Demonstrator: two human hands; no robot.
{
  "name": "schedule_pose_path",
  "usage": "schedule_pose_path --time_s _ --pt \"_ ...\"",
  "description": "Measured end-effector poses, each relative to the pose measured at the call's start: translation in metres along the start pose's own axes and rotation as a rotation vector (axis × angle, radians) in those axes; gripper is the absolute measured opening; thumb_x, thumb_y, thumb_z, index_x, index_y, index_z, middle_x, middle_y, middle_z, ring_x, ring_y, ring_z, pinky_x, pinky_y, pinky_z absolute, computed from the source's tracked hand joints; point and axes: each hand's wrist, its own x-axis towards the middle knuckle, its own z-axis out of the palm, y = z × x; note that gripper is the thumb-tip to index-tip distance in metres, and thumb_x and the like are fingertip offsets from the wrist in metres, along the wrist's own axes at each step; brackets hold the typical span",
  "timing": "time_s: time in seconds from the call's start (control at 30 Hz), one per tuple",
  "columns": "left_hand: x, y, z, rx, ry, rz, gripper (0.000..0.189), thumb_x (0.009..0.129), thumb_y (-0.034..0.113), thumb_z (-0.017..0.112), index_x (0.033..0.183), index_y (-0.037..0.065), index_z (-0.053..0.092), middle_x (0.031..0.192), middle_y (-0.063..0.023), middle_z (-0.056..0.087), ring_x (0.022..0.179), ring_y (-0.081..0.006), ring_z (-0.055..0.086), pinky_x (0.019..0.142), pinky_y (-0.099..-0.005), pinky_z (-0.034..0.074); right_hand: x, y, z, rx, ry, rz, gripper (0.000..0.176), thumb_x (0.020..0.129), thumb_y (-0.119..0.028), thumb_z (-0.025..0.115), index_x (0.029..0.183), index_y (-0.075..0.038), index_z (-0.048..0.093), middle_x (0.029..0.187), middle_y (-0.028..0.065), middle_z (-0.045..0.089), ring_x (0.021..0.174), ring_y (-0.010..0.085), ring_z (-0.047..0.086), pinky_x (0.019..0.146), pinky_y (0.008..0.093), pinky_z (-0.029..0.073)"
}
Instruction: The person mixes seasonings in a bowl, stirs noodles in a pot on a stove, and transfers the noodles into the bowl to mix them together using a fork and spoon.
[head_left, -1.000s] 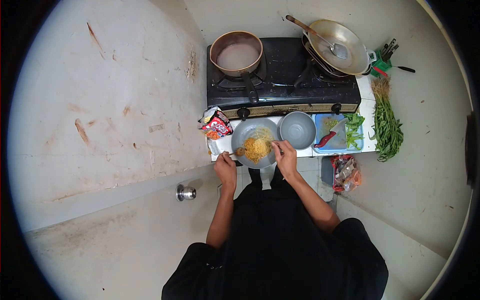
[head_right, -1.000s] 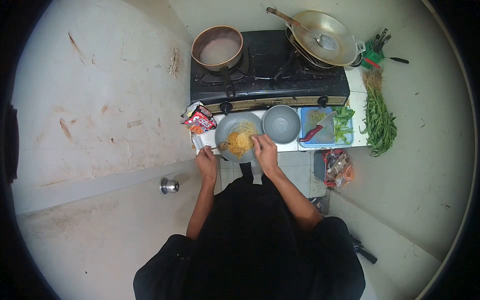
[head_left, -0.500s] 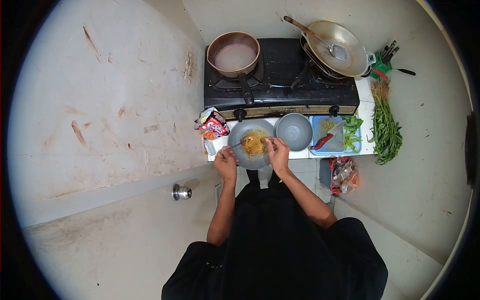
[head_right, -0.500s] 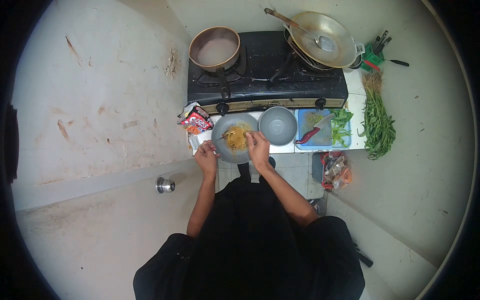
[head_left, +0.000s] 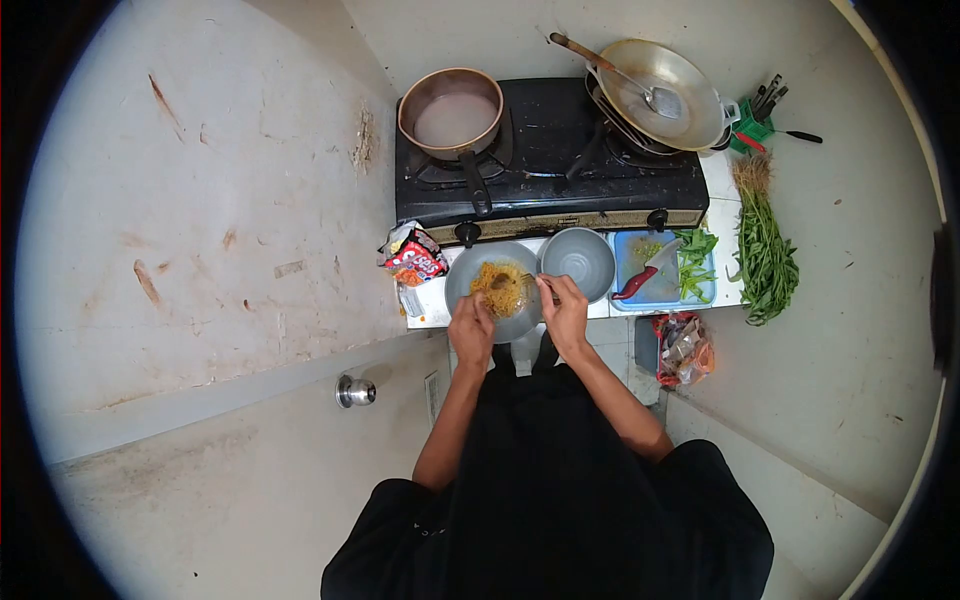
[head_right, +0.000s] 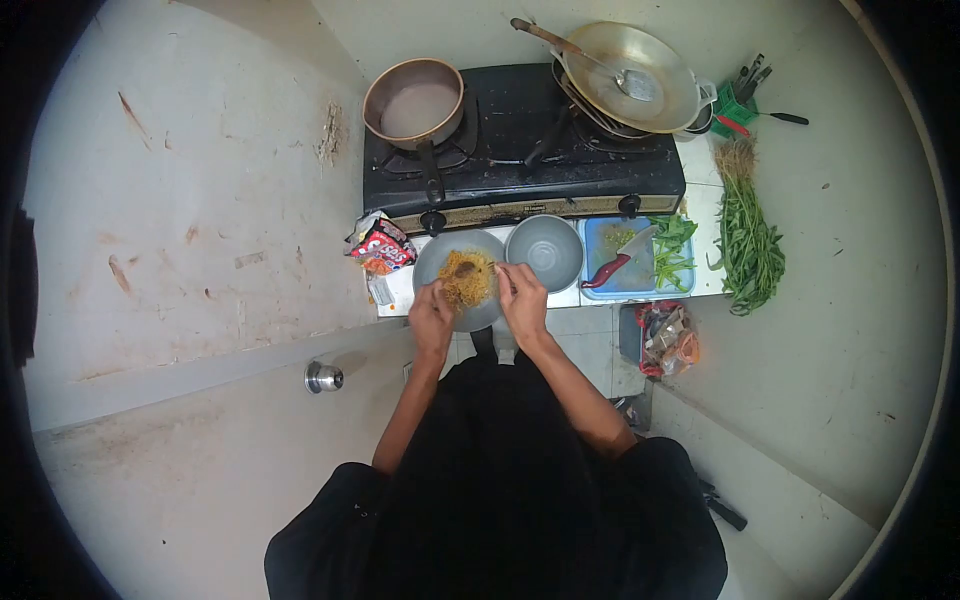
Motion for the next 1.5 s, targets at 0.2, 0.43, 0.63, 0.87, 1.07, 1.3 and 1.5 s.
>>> schedule_pose_path --time_s 0.2,0.43,0.63,0.87,1.07,1.3,1.5 --pt "0.007 -0.038 -0.033 0.099 0.221 -0.119 0.019 0.098 0.010 0.054 0.097 -0.001 0.070 0.086 -0.0207 0.069 0.076 -0.0395 0.067 0.066 -0.0458 0.052 0.000 0.009 0.008 0.004 -0.021 -0.011 0.011 0.093 -0.007 0.066 0.099 0.001 0.071 0.090 0.0170 0.068 0.073 0.0325 0.068 0.066 0.0371 0.054" --pt "-0.007 -0.075 0.007 -0.289 0.180 -0.495 0.031 0.104 0.023 0.052 0.098 -0.002 0.070 0.071 -0.0063 0.064 0.060 -0.0129 0.062 0.050 -0.0290 0.054 -0.006 0.022 0.037 0.083 -0.087 0.076 0.011 0.092 -0.007 0.067 0.098 0.002 0.071 0.090 0.0169 0.069 0.074 0.0305 0.069 0.067 0.0356 0.055" --pt "0.005 -0.040 -0.007 -0.501 0.191 -0.606 0.032 0.105 0.024 0.050 0.097 -0.001 0.070 0.073 -0.0040 0.064 0.063 -0.0097 0.060 0.050 -0.0255 0.055 -0.011 0.030 0.049 0.251 -0.086 0.310 0.013 0.093 -0.008 0.067 0.098 0.003 0.071 0.087 0.0151 0.069 0.073 0.0233 0.071 0.067 0.0329 0.054" --pt "0.001 -0.035 0.012 -0.299 0.019 -0.292 0.030 0.104 0.021 0.052 0.103 -0.003 0.070 0.079 -0.0095 0.068 0.069 -0.0169 0.066 0.063 -0.0332 0.056 -0.013 0.027 0.027 0.114 -0.023 0.166 0.015 0.094 -0.010 0.066 0.097 0.003 0.071 0.089 0.0158 0.069 0.071 0.0244 0.069 0.067 0.0338 0.054" --pt "0.009 -0.027 0.007 -0.092 -0.054 0.028 0.023 0.099 0.013 0.053 0.104 -0.003 0.070 0.086 -0.0204 0.070 0.078 -0.0331 0.070 0.073 -0.0411 0.054 -0.008 0.017 0.005 -0.038 -0.002 0.050 0.012 0.093 -0.006 0.067 0.100 0.002 0.072 0.088 0.0142 0.069 0.075 0.0209 0.070 0.066 0.0296 0.056" --pt "0.013 -0.042 -0.037 0.083 0.106 -0.289 0.026 0.098 0.016 0.053 0.094 -0.002 0.071 0.083 -0.0242 0.070 0.077 -0.0412 0.069 0.071 -0.0475 0.053 0.013 -0.008 0.010 0.050 0.005 -0.024 0.011 0.092 -0.006 0.067 0.101 -0.001 0.071 0.087 0.0142 0.065 0.072 0.0286 0.066 0.063 0.0373 0.052" --pt "-0.004 -0.085 -0.008 -0.023 0.065 -0.420 0.031 0.100 0.019 0.052 0.089 -0.004 0.070 0.072 -0.0161 0.069 0.060 -0.0264 0.068 0.055 -0.0392 0.054 0.027 0.012 0.034 0.024 -0.128 -0.144 0.012 0.092 -0.006 0.065 0.103 -0.003 0.070 0.091 0.0147 0.065 0.079 0.0357 0.066 0.069 0.0417 0.052"
